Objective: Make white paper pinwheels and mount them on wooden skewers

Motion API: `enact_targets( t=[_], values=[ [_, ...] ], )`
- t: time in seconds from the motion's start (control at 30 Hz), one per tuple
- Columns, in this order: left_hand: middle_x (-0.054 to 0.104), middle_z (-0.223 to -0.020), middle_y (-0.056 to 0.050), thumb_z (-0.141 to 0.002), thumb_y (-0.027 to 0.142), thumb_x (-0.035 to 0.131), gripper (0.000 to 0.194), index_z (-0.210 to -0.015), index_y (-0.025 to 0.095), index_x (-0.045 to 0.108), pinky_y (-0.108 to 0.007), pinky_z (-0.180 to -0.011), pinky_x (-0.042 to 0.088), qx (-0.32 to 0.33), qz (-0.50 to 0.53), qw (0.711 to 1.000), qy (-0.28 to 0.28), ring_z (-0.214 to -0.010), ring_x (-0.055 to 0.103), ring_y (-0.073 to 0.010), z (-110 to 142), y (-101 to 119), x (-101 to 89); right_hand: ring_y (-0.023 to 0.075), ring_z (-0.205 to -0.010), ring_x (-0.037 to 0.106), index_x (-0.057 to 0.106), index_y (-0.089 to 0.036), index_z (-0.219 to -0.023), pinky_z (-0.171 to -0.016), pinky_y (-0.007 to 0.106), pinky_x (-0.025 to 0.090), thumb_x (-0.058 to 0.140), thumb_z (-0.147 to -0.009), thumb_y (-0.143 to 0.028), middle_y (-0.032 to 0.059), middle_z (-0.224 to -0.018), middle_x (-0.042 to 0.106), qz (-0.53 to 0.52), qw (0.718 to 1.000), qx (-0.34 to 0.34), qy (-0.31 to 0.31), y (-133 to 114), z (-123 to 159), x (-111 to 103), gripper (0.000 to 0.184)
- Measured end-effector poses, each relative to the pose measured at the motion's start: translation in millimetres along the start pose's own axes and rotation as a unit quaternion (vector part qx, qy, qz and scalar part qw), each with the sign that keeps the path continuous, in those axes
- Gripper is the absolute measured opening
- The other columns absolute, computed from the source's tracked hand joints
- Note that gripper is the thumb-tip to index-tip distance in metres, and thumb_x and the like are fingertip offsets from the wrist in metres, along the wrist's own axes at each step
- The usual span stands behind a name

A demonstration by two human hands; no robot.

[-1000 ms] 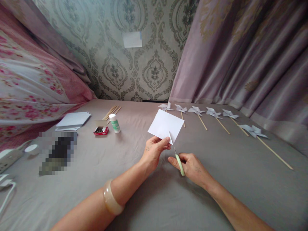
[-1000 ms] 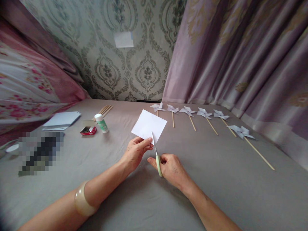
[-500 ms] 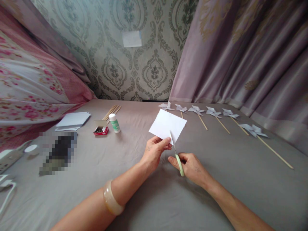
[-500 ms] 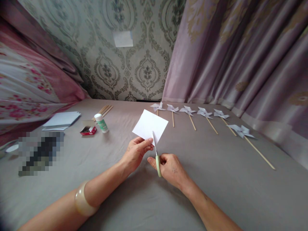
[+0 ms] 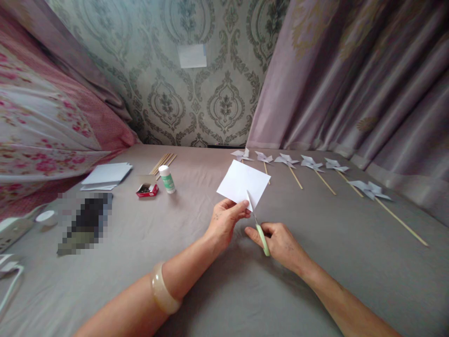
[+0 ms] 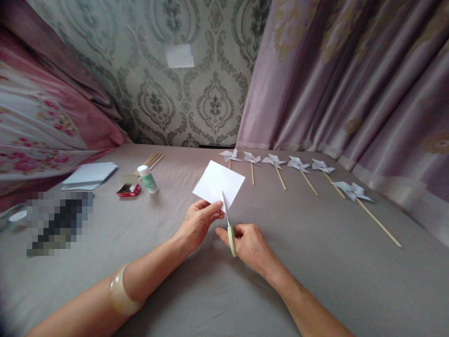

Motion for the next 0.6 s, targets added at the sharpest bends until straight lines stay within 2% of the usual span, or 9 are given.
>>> enact_targets(
  t=[0.6],
  values=[
    [0.064,-0.064,-0.003,-0.054,0.023,0.083,0.026,-0.069,0.009,0.068,-0.025,-0.061,0.048,-0.003,0.004,1.0,0.015,-0.057,0.06,-0.0112,-0.7,-0.9,-1.0,0.0092,-0.054,0.027,0.039,-0.019,-0.049,-0.048,0.025,0.021,0.059,-0.072,-0.058,-0.0042,-0.053,0.029,0.009,1.0,-0.01,0.008,2.5,-0.8,-0.3,0.049]
  ],
)
Point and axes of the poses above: each hand's wrist, its own z-axis away from the middle knuckle, its own x-axis out of the palm, y = z × x, the point moved 3 cm from there along -z, towards the middle knuckle
